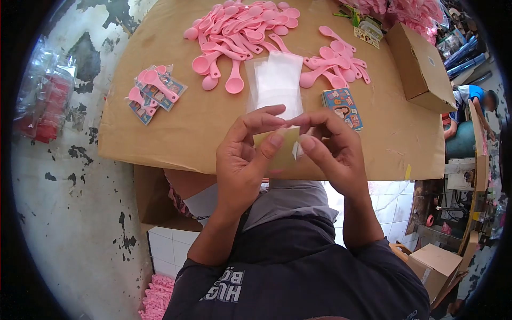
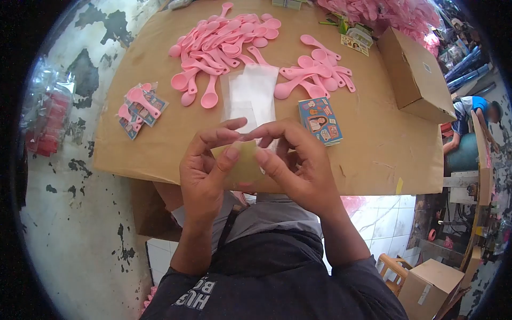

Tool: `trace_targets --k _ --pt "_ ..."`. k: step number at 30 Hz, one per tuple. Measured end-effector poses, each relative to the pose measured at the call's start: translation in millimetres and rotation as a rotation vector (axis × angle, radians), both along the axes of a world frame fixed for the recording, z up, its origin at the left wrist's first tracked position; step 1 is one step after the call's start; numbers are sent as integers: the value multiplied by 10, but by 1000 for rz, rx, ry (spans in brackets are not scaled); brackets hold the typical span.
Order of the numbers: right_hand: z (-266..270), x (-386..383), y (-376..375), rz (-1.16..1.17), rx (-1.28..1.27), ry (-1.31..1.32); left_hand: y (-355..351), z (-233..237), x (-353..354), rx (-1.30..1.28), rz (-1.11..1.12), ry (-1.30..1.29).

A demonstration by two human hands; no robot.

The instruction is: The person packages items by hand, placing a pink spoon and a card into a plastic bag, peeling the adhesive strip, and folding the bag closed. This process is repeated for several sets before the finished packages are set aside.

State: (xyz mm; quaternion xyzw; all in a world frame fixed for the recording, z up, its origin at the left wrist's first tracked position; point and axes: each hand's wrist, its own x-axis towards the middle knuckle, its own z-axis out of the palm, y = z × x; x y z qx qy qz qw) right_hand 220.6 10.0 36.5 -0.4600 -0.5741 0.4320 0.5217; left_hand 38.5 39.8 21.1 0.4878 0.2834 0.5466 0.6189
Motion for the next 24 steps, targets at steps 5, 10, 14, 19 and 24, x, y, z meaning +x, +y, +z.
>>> trace_targets --k 5,10,14,19,24 --pt "-55 16 61 -10 -101 73 -19 45 -74 -61 -18 64" --pt "16 50 53 0 -115 197 5 77 -126 -134 -47 126" --pt "-19 72 22 -24 -89 302 -17 67 -115 -62 -34 138" --pt "-94 177 8 96 -20 359 -5 -71 -177 112 -53 94" --pt "-19 184 -12 96 -9 276 5 -18 -206 167 -70 95"
